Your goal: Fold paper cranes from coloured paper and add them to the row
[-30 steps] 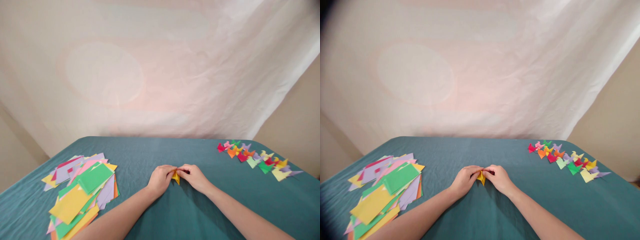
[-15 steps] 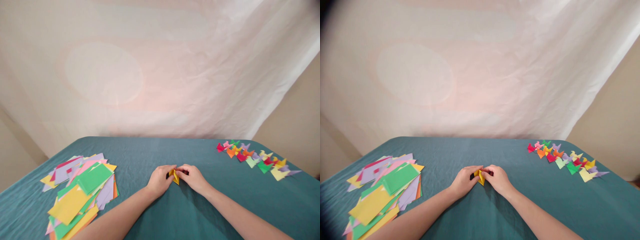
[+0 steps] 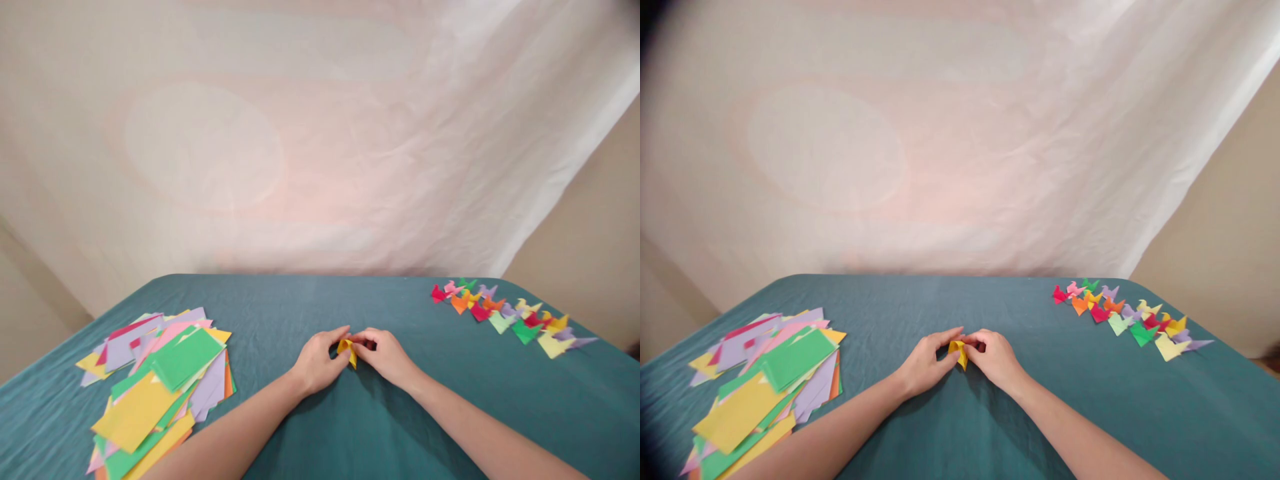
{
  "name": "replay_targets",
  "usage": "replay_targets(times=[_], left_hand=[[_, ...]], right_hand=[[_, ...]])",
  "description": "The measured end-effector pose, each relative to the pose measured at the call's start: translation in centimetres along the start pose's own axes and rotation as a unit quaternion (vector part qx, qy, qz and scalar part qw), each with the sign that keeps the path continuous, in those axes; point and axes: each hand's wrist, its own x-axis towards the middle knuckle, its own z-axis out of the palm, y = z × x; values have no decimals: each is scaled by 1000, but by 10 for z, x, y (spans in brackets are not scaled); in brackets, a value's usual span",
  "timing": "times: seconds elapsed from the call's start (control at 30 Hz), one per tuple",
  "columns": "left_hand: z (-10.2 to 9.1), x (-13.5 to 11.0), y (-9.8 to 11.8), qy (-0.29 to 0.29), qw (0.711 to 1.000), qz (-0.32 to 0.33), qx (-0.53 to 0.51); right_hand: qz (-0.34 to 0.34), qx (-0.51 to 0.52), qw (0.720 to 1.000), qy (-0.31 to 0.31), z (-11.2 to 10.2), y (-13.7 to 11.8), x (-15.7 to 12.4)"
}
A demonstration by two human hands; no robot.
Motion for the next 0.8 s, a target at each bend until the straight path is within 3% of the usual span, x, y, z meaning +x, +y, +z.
replay_targets(times=[0.8], left_hand=[[-3, 3, 6, -8, 1000, 16, -23]], right_hand=[[-47, -39, 997, 36, 0, -1, -6]])
